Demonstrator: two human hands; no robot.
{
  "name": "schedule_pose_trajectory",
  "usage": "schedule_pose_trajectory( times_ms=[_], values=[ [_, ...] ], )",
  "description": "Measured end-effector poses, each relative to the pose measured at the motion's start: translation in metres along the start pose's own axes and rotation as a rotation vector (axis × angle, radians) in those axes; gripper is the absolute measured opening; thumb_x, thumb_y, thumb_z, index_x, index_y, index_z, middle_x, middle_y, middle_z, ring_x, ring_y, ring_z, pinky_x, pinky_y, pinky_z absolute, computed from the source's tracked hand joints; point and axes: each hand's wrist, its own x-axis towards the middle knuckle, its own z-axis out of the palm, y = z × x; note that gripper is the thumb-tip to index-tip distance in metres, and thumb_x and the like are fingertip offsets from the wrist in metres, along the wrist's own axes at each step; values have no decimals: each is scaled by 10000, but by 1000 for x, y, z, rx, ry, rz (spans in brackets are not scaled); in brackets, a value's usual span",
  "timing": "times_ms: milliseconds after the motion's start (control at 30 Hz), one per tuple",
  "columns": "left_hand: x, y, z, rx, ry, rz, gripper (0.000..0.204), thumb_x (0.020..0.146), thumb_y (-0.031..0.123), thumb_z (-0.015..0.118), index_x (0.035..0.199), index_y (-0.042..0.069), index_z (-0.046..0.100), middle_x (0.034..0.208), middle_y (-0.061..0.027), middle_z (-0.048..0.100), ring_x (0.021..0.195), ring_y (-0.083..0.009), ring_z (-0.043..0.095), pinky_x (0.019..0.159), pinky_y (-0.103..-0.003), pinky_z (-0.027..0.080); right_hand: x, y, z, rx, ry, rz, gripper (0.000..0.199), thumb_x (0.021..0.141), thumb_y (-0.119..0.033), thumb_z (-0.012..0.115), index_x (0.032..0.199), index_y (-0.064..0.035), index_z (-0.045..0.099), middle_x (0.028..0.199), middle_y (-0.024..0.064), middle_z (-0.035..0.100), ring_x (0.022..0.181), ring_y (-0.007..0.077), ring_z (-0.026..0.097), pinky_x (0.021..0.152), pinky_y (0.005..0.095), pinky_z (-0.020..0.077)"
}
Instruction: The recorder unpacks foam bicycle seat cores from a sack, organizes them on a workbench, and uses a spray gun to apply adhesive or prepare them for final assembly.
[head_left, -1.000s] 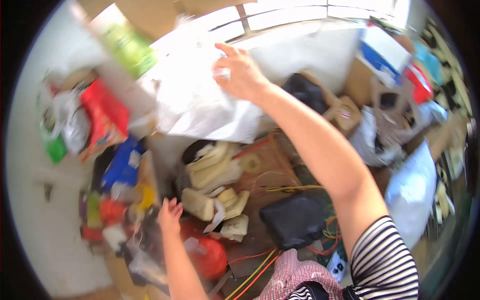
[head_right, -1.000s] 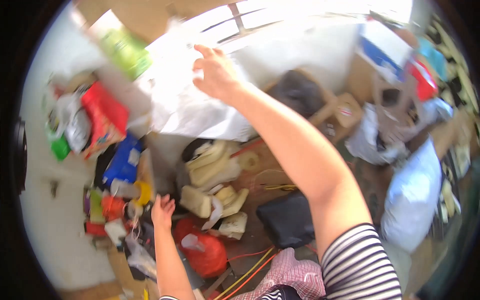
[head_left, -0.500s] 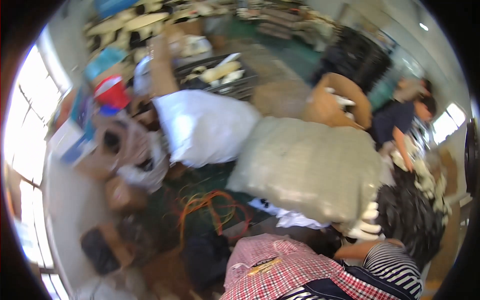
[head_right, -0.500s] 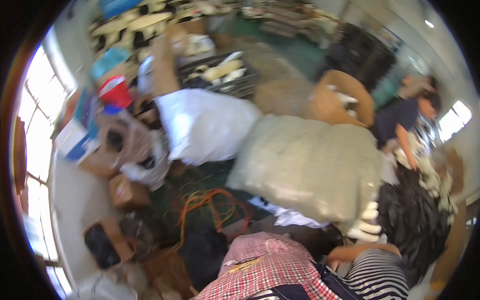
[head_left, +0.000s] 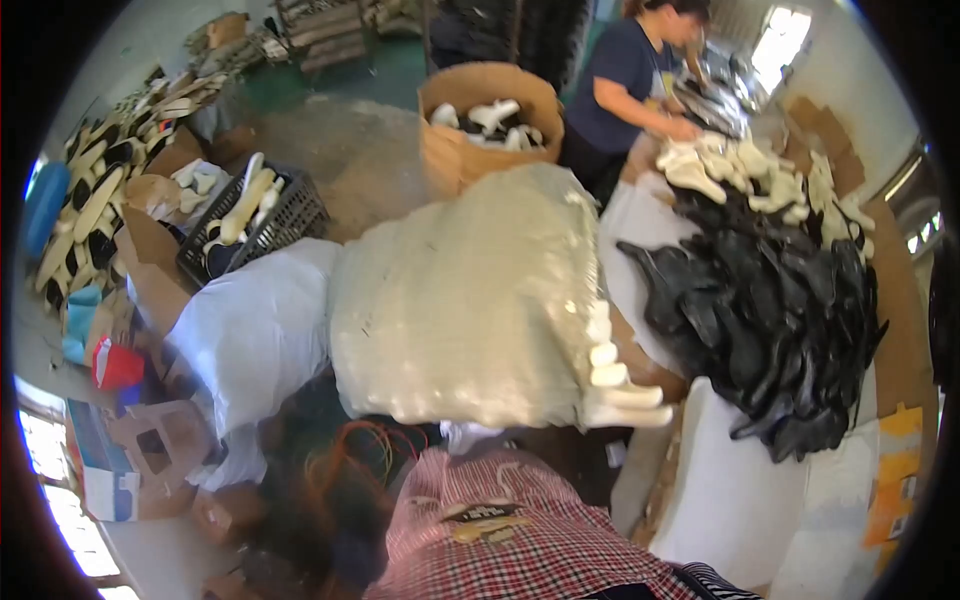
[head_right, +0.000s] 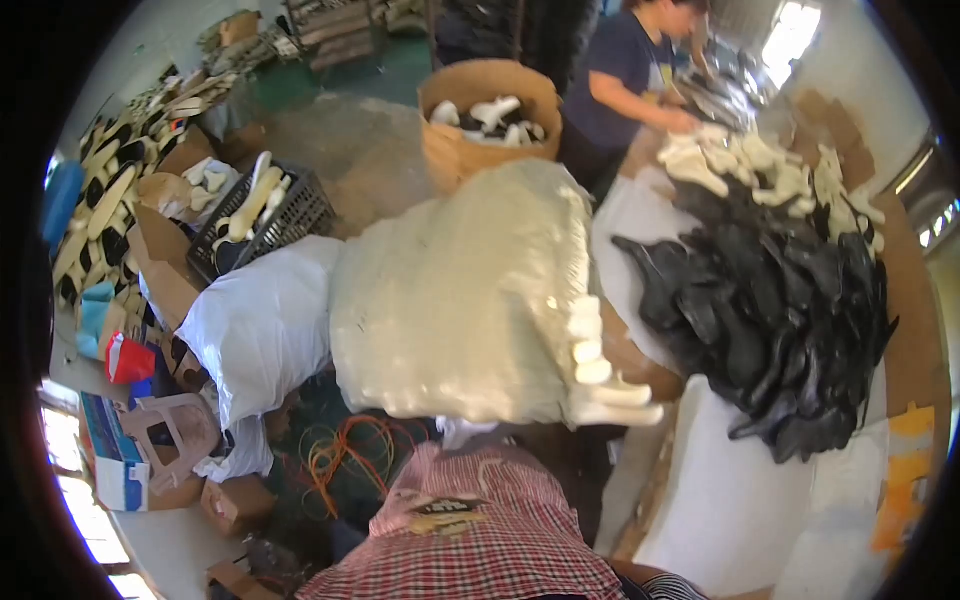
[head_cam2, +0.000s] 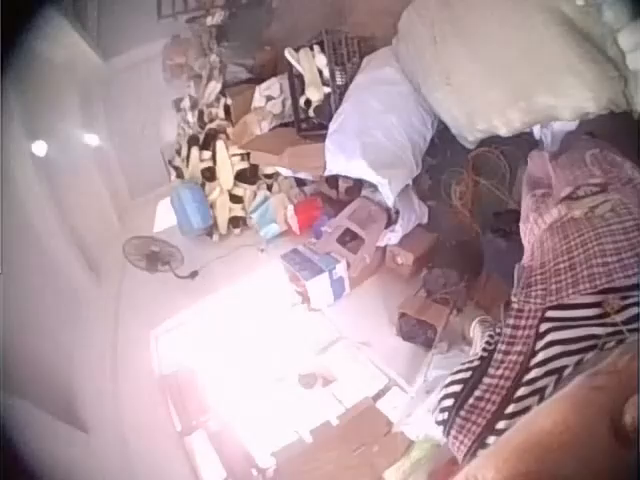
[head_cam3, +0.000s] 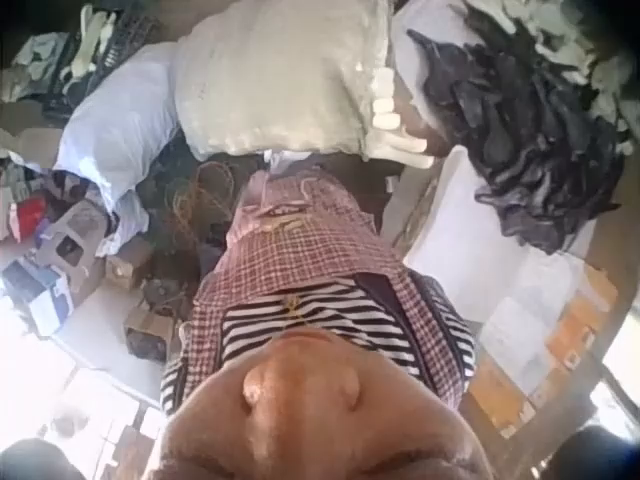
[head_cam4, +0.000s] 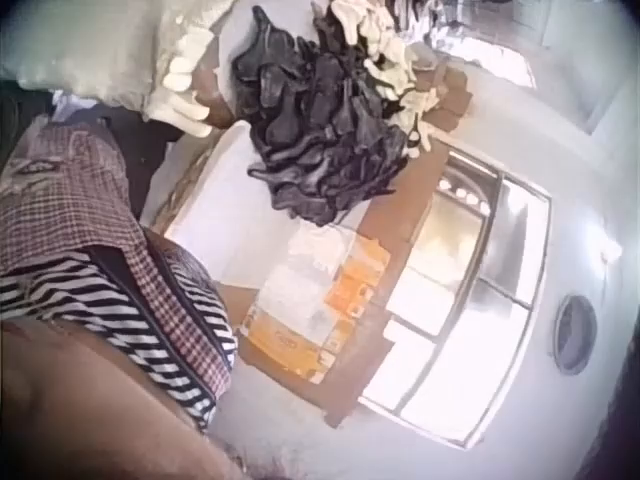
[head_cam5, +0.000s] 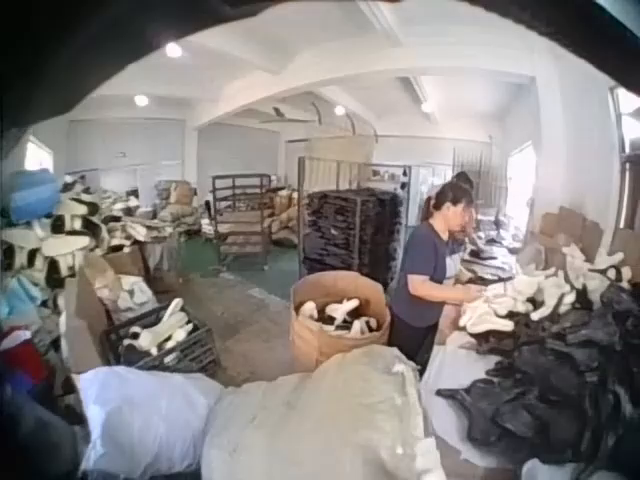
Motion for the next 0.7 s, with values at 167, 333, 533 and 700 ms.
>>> schedule_pose_trajectory(
  times_ms=[167,333,533,700],
  values=[
    [-20,45,38,210,25,-24,115,818,150,538,796,39,557,762,-99,603,750,-199,584,686,-356,480,7,-1,52,171,291,-23,149,684,-181,640,754,-50,637,677,129,624,589,294,615,553,391,486],
    [-67,79,36,403,98,-185,113,823,148,545,796,39,561,757,-78,600,740,-175,574,680,-335,473,42,-72,117,464,475,-26,143,687,-180,637,743,-49,631,668,132,618,581,296,611,550,389,485],
    [-163,104,31,536,93,-434,111,830,145,554,796,39,565,752,-53,596,727,-146,562,672,-310,465,-3,-219,147,783,588,139,137,692,-178,634,731,-48,624,658,134,612,572,299,605,546,387,483],
    [-136,118,22,615,-29,-402,110,835,142,561,796,40,569,748,-33,593,717,-122,552,666,-288,457,-11,-229,42,754,955,293,114,725,-153,600,688,-47,580,629,136,577,553,306,572,531,371,469]
  ],
)
